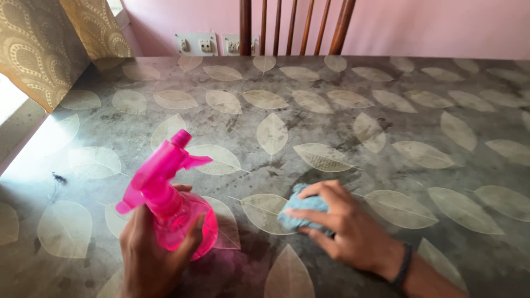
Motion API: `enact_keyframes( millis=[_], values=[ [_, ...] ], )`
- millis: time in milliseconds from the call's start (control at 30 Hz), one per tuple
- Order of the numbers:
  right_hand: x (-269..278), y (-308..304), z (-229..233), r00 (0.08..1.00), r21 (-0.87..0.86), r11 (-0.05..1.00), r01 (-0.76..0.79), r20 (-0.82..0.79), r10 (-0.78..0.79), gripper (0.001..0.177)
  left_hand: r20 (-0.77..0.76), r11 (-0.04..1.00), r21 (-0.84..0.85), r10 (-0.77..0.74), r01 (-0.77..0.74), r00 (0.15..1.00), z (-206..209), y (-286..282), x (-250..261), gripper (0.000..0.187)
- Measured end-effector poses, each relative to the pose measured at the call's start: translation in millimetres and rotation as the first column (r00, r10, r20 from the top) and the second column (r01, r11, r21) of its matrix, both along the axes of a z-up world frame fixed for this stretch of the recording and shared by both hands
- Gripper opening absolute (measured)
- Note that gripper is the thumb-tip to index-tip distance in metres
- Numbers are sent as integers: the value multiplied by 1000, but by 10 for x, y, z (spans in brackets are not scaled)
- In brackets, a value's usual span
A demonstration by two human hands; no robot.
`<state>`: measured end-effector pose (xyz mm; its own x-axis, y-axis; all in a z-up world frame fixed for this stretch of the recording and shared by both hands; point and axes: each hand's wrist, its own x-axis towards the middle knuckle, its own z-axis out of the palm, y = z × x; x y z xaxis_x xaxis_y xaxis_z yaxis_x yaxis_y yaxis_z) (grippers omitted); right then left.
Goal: The person sprays a pink liquid onto a table with a leaf-patterned surface and wipes it with a blue cloth. The person repeatedly sprays and wipes different areas of the table throughout the clip.
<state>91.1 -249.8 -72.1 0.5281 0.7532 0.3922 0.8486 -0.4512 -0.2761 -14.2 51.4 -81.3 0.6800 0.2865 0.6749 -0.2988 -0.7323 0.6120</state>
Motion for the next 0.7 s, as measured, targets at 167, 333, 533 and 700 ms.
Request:
enact_keyframes(
  millis=[167, 333, 533, 700],
  values=[
    [253, -58, -88, 936, 21, 943, 332, 116, -332, 37, 28, 999, 48, -1, 0, 1000, -182, 102, 96, 57],
    [260, 9, -47, 893, -14, 894, 449, -23, -449, 38, 50, 998, 63, -31, 27, 998, -131, 137, 221, 57],
    [227, -13, -85, 990, -37, 991, 127, -56, -129, 45, 83, 998, 56, -18, 13, 996, -60, 84, 316, 57],
    [208, -122, -197, 986, -34, 997, -65, -156, 59, 46, 72, 998, 59, -5, 1, 997, -145, 64, 278, 57]
  ],
)
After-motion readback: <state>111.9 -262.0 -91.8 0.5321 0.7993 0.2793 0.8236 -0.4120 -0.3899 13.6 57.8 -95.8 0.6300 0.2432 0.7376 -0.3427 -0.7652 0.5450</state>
